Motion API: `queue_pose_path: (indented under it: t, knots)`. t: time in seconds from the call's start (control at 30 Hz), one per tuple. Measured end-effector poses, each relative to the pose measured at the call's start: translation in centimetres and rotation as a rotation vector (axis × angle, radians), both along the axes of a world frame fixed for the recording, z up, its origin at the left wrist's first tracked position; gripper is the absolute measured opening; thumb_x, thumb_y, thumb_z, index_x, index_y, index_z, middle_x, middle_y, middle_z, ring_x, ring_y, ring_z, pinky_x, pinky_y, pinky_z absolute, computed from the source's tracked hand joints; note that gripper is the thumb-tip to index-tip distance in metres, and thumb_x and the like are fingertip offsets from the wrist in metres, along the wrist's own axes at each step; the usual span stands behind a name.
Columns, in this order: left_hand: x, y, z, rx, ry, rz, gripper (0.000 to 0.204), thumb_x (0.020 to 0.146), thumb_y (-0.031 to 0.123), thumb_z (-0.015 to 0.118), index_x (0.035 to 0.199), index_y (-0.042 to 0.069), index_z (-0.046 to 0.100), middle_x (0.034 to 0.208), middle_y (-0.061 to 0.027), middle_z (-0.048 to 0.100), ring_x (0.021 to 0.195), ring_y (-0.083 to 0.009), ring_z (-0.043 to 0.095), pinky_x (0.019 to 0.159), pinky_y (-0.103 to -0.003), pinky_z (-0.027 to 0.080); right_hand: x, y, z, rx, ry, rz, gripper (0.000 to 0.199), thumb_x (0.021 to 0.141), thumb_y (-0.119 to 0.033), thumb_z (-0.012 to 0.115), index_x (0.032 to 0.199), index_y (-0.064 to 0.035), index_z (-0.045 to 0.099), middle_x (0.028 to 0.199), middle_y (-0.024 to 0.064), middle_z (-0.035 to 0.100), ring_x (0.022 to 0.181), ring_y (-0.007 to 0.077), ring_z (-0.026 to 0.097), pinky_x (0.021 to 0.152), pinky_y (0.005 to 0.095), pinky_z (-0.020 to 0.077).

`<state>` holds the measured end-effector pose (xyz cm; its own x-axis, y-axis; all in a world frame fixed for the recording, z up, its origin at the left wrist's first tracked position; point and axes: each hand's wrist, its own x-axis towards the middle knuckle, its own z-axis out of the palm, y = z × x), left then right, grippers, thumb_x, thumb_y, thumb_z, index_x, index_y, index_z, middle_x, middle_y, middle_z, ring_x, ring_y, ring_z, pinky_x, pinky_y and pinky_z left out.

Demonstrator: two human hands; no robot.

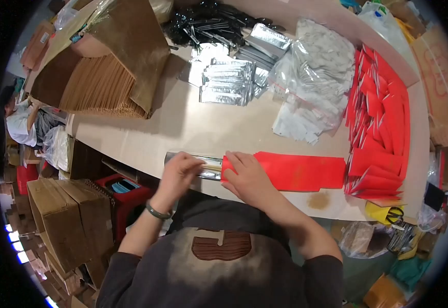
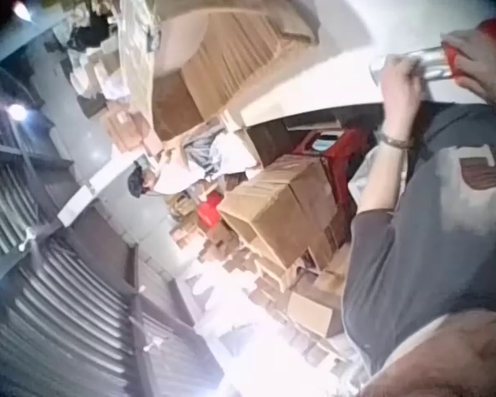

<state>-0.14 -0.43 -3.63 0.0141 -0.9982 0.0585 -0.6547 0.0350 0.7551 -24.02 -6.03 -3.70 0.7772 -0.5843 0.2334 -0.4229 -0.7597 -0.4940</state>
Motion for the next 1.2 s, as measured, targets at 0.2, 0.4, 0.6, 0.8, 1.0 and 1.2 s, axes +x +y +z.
queue_pose_path:
  t: [0.2,0.4,0.6,0.8,1.0,1.2]
  knots:
    - [-1.5,-0.9,-0.9,-0.056,-0.079,0.234,0.028,0.08,0.007,0.073,0.105,0.0,0.062,0.108,-0.0145,0.061,0.091,-0.0338,0.062,0.082,-0.038,0.051,0.1,0.2,-0.5,-0.025,0.099,-0.138,0.04,0.073,-0.024,0.079,0.1,-0.0017,0.06,0.13,0.024,0.053,0.12,0.0407,0.051,0.098,0.0494,0.0434]
    - [-3.6,-0.5,3.9,-0.158,-0.15,-0.161,0.057,0.076,0.013,0.075,0.127,0.003,0.053,0.121,-0.021,0.055,0.111,-0.0366,0.056,0.092,-0.039,0.048,0.3,-0.2,0.0,-0.046,-0.008,-0.128,0.043,0.071,-0.017,0.076,0.11,-0.0049,0.062,0.12,0.0229,0.056,0.112,0.039,0.054,0.091,0.0489,0.0455]
    - [0.6,-3.1,3.2,-0.203,-0.475,-0.198,0.04,0.059,0.015,0.08,0.09,0.008,0.056,0.078,-0.0111,0.058,0.073,-0.034,0.059,0.064,-0.041,0.048,-2.8,-6.2,11.0,-0.038,-0.074,0.258,0.007,0.072,-0.006,0.067,0.076,-0.0083,0.061,0.082,0.0117,0.054,0.083,0.0285,0.056,0.072,0.0395,0.0466]
    - [-1.2,-1.9,2.6,0.367,0.172,-0.17,0.039,0.074,0.023,0.083,0.094,0.001,0.058,0.079,-0.0081,0.061,0.071,-0.0168,0.058,0.068,-0.033,0.05,-16.9,-8.5,7.9,-0.299,0.31,-0.458,0.044,0.07,-0.028,0.083,0.1,-0.0036,0.063,0.132,0.0222,0.05,0.131,0.0389,0.045,0.104,0.0486,0.0399]
    - [-9.4,-2.5,0.9,0.002,0.364,-0.709,0.047,0.074,0.019,0.081,0.11,0.002,0.056,0.108,-0.0168,0.059,0.096,-0.0281,0.061,0.084,-0.037,0.051,-7.6,-2.6,-0.2,0.019,0.147,-0.014,0.046,0.072,-0.033,0.073,0.103,-0.0006,0.062,0.127,0.0248,0.054,0.119,0.0447,0.051,0.099,0.0499,0.0436]
    - [-3.9,-1.2,0.9,0.238,-0.059,-0.097,0.045,0.071,0.015,0.077,0.109,0.005,0.055,0.092,-0.0151,0.061,0.081,-0.0331,0.063,0.071,-0.039,0.052,-4.7,-0.7,1.9,0.193,0.29,-0.399,0.027,0.09,-0.031,0.063,0.087,-0.0037,0.06,0.085,0.015,0.065,0.084,0.0336,0.064,0.068,0.0446,0.0506]
